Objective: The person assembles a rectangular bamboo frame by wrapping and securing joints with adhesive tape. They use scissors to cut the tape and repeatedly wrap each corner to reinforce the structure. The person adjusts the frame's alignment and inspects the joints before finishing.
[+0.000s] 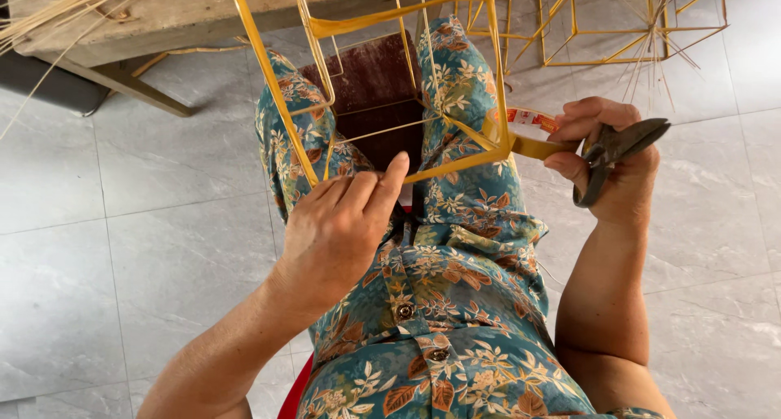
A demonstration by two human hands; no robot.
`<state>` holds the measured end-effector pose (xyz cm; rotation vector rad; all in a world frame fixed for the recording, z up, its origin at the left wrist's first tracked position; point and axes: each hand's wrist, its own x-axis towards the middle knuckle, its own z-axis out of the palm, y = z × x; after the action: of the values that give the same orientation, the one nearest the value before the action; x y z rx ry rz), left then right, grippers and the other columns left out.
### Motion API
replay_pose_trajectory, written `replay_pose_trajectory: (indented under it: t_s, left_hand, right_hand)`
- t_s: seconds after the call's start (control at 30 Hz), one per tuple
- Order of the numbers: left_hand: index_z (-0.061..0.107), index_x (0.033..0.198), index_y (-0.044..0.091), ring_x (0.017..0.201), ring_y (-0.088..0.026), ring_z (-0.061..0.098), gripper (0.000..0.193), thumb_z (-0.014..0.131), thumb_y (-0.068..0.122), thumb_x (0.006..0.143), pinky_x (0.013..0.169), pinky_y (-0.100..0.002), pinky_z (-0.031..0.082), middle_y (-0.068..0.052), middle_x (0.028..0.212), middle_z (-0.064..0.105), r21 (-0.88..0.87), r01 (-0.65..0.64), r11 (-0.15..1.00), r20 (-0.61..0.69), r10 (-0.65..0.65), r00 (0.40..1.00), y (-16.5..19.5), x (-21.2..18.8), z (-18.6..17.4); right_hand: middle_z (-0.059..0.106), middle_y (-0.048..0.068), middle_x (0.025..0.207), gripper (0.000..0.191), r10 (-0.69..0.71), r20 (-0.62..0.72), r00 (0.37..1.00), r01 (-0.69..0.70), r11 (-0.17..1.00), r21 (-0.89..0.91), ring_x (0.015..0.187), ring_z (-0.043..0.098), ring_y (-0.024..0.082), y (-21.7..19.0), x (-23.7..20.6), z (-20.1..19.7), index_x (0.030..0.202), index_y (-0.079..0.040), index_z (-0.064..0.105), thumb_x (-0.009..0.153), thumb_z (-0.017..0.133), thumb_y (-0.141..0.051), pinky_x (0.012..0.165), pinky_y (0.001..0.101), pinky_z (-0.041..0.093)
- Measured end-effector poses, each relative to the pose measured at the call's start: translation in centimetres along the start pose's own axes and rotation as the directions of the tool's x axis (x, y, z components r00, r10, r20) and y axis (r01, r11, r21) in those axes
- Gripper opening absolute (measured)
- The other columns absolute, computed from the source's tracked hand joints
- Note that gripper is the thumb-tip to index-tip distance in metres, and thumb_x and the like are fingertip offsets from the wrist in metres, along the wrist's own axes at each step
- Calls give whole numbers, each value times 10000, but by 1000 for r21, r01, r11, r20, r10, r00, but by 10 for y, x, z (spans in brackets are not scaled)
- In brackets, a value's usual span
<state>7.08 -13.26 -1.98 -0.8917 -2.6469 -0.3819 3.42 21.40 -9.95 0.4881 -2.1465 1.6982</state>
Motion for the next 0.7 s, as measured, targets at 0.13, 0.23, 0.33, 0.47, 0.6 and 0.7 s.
replay_pose_trajectory:
  t_s: [0.13, 0.23, 0.33, 0.47, 0.6, 0.7]
  left_hand:
    - [690, 1113, 54, 725, -186, 671, 175, 709, 111, 948, 627, -343, 540, -47, 806, 608, -25, 46, 999, 79, -44, 996, 5, 7, 7]
    - [670, 1053, 52, 757, -205, 671, 115, 718, 125, 978, 639, -343, 540, -44, 855, 597, -163, 89, 983, 29, -85, 996, 8, 13, 8]
    - [690, 1096, 43, 783, -217, 677, 163, 707, 79, 938, 656, -338, 551, -72, 920, 599, -313, 150, 938, 76, -133, 988, 10, 19, 4]
    - [620, 1275, -32, 930, -258, 660, 356, 663, 25, 925, 809, -360, 575, -114, 1072, 584, -447, -21, 894, -83, -18, 996, 23, 28, 4]
    - [544, 1351, -54, 1038, -276, 672, 401, 629, 48, 972, 901, -343, 596, -131, 1126, 595, -228, -125, 965, -184, 84, 979, 50, 46, 26]
    - [566, 1236, -20, 927, -254, 690, 290, 649, 106, 989, 795, -334, 596, -98, 990, 606, -16, -119, 993, -185, 114, 976, 64, 62, 48]
  right_hand:
    - [716, 127, 999, 537, 22, 53, 998, -21, 1000, -21, 904, 677, 126, 0, -2, -4, 1316, 35, 552, 907, 883, -73, 868, 236, 542]
    - [711, 129, 1000, 544, 41, 45, 998, -42, 999, 22, 879, 675, 123, 3, -4, -6, 1323, 35, 554, 896, 877, -64, 838, 233, 545]
    - [710, 132, 1019, 557, 33, 32, 999, -35, 996, 80, 916, 695, 133, 9, -4, -7, 1346, 23, 559, 891, 867, -71, 846, 243, 567]
    - [722, 134, 1007, 562, 19, 44, 999, -24, 994, 110, 947, 707, 140, 13, -4, -9, 1356, 13, 553, 897, 860, -86, 890, 246, 563]
    - [722, 134, 992, 527, 13, 53, 999, -17, 997, 72, 1017, 712, 160, 11, -5, -13, 1320, 23, 536, 916, 858, -82, 939, 257, 565]
    - [714, 140, 993, 537, 13, 57, 998, -17, 998, 67, 1039, 710, 165, 10, -6, -13, 1320, 31, 526, 909, 858, -67, 949, 273, 577]
